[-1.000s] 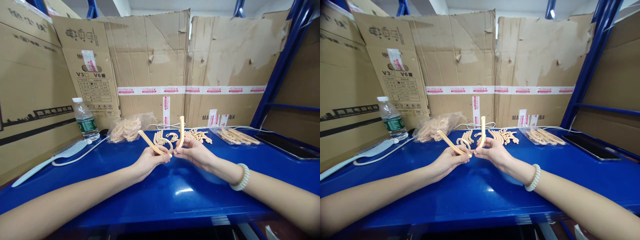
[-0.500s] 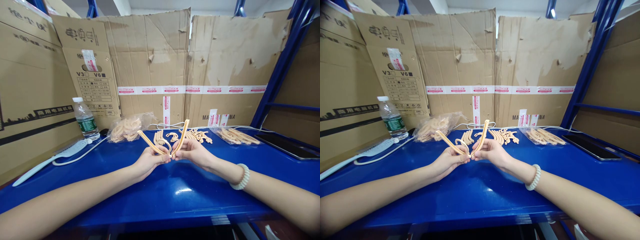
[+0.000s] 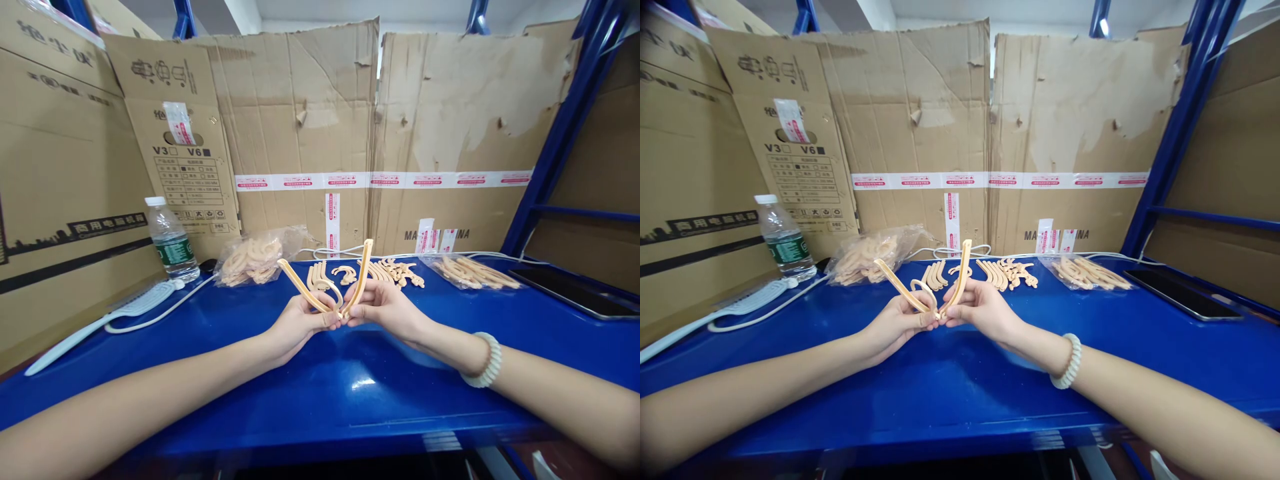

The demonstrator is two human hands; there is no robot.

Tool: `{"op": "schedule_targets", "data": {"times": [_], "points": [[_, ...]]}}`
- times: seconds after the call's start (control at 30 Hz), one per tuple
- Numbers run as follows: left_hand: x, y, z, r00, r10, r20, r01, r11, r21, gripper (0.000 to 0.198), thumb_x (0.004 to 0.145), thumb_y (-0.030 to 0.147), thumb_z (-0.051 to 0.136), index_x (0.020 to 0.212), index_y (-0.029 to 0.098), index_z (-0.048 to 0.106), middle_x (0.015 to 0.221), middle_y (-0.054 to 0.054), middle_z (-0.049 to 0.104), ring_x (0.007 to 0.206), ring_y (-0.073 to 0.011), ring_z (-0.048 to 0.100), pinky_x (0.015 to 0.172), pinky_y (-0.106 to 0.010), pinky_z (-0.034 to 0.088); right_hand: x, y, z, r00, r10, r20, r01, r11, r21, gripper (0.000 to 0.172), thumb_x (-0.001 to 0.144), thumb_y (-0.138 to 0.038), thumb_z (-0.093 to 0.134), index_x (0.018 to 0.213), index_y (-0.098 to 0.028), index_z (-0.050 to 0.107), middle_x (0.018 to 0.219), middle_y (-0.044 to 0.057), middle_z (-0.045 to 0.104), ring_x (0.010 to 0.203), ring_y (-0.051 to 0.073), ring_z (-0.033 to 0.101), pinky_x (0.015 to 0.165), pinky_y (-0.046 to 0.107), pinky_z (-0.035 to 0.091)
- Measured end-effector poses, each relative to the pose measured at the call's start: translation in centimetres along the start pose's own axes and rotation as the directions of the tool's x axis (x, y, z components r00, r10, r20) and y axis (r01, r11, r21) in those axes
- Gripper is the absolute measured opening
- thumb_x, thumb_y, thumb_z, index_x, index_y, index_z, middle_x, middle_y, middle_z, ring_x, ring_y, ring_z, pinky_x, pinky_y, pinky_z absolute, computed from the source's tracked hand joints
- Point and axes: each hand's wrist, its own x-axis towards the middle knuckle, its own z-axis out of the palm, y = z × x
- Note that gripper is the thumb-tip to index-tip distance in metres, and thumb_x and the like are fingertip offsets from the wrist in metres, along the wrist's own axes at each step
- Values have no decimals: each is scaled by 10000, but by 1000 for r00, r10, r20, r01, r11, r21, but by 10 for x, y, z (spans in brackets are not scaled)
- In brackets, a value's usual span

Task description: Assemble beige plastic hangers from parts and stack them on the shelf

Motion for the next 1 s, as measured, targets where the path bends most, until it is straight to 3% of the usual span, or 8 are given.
{"op": "schedule_targets", "data": {"times": [0.4, 0.67, 1.0], "points": [[0, -4, 6, 984, 116, -134, -110, 993, 50, 282, 504, 209, 861, 621, 125, 618, 618, -4, 640, 599, -128, 595, 601, -240, 451, -1, 6, 13, 981, -174, -86, 163, 980, -118, 301, 599, -287, 838, 768, -146, 632, 679, 22, 703, 645, 166, 689, 669, 291, 572], [-2, 2, 5, 995, 17, -94, -17, 1000, -3, 276, 556, 201, 860, 678, 120, 626, 631, -18, 642, 632, -115, 594, 620, -216, 447, 0, 2, 10, 989, -115, -87, 112, 993, -42, 324, 598, -294, 839, 793, -158, 619, 716, 33, 722, 666, 179, 707, 658, 295, 592], [-4, 0, 8, 998, 10, -60, -10, 1000, -8, 326, 537, 220, 882, 689, 119, 613, 627, -12, 648, 584, -110, 588, 585, -218, 437, 0, 6, 9, 991, -113, -76, 111, 993, -28, 321, 613, -296, 836, 797, -150, 618, 740, 30, 721, 656, 157, 700, 660, 279, 589]]}}
